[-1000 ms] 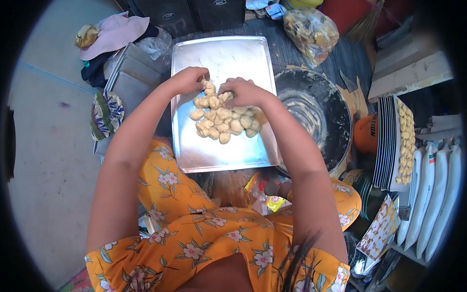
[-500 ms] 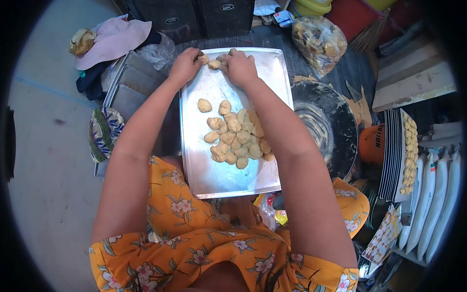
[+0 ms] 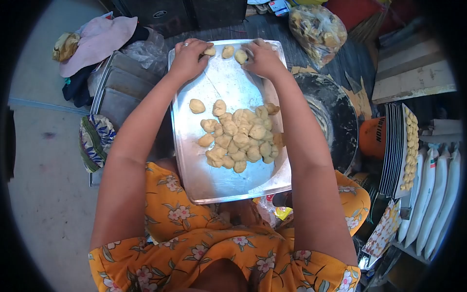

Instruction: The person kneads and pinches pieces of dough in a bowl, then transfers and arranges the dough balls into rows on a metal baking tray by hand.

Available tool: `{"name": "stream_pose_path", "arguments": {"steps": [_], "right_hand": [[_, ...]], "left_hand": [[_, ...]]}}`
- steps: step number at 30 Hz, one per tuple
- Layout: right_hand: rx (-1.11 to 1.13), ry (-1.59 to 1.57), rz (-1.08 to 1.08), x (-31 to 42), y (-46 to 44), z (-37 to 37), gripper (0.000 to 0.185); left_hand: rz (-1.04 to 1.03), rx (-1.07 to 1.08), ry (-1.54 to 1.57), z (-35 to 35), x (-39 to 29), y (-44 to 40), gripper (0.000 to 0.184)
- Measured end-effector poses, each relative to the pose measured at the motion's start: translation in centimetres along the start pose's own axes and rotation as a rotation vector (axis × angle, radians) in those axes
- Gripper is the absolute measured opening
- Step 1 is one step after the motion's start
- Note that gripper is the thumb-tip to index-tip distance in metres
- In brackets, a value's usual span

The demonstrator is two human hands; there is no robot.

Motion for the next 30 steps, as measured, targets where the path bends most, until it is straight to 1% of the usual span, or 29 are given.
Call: {"name": "stream_pose_path", "arguments": {"steps": [1, 2, 5, 6, 9, 11, 12, 14, 15, 17, 18, 20, 21, 22, 23, 25, 26, 29, 30], "right_hand": [[0.037, 0.158, -0.013, -0.4, 0.5, 0.2, 0.054], [0.042, 0.128, -0.089, -0.7, 0.7, 0.3, 0.049], [-0.031, 0.022, -0.126, -2.3, -1.0, -1.5, 0.043], [-0.039, 0.027, -0.082, -1.9, -1.5, -1.3, 0.041], [-0.199, 0.0, -0.007, -1.7, -0.7, 0.8, 0.041], [-0.019, -0.031, -0.162, -3.3, 0.0, 0.8, 0.046], [0.074, -0.048, -0.239, -4.0, 0.4, 0.5, 0.049], [-0.027, -0.184, -0.213, -5.0, -0.1, -0.4, 0.054], [-0.078, -0.254, -0.2, -5.1, -0.5, -0.4, 0.057], [-0.03, -0.3, -0.122, -5.1, -1.3, -0.9, 0.057], [-0.007, -0.324, -0.083, -4.5, -1.6, -0.7, 0.058], [-0.086, -0.108, -0.009, -2.6, -1.4, -0.3, 0.055], [-0.124, 0.002, 0.029, -1.2, -1.1, -0.1, 0.054], [-0.109, 0.099, 0.022, -0.1, -0.7, -0.1, 0.055], [-0.103, 0.056, 0.042, -0.5, -1.1, -0.5, 0.055], [-0.09, -0.032, 0.081, -1.1, -1.7, -0.6, 0.057], [-0.14, -0.013, 0.087, -1.5, -1.2, -0.3, 0.052], [-0.196, -0.08, -0.034, -2.8, 0.1, 1.2, 0.05], [-0.146, -0.096, -0.062, -3.6, 0.1, 0.9, 0.049]], "left_hand": [[-0.019, -0.016, -0.012, 0.3, -0.7, 0.1, 0.039], [-0.039, -0.031, -0.024, 0.4, -1.2, 0.1, 0.039], [-0.134, -0.101, -0.036, -0.4, -2.7, -0.3, 0.037], [-0.131, -0.065, -0.047, -1.0, -3.0, -0.5, 0.037], [-0.113, 0.032, -0.088, -2.1, -3.4, -1.2, 0.036], [-0.075, 0.069, -0.132, -2.4, -3.3, -1.7, 0.036], [-0.054, 0.055, -0.139, -2.5, -3.0, -1.8, 0.036], [-0.012, 0.029, -0.155, -2.6, -2.4, -1.9, 0.036], [-0.039, 0.0, -0.143, -2.5, -2.5, -1.9, 0.035], [-0.09, -0.053, -0.122, -2.2, -2.7, -1.7, 0.034], [-0.117, -0.039, -0.092, -2.0, -3.0, -1.7, 0.035], [-0.171, -0.017, -0.032, -1.4, -3.5, -1.8, 0.037], [-0.137, 0.016, -0.033, -1.8, -3.0, -1.9, 0.039], [-0.103, 0.048, -0.033, -2.3, -2.4, -2.0, 0.04], [-0.069, 0.08, -0.034, -2.7, -1.9, -2.1, 0.042], [-0.064, 0.102, -0.046, -2.5, -2.1, -2.2, 0.042], [-0.062, 0.113, -0.053, -2.4, -2.2, -2.3, 0.042], [-0.087, 0.02, 0.009, -0.1, -2.6, -2.0, 0.045], [-0.082, 0.051, 0.021, 0.4, -2.1, -2.0, 0.045]]}}
Point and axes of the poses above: each hand's wrist, its own y-axis away from the middle knuckle, its own z-axis out of the back of the hand, x = y × z, the point moved 7 cm from there along -y, towards the middle knuckle, and after that the axes turned 12 degrees about y, right-handed, at the moved point
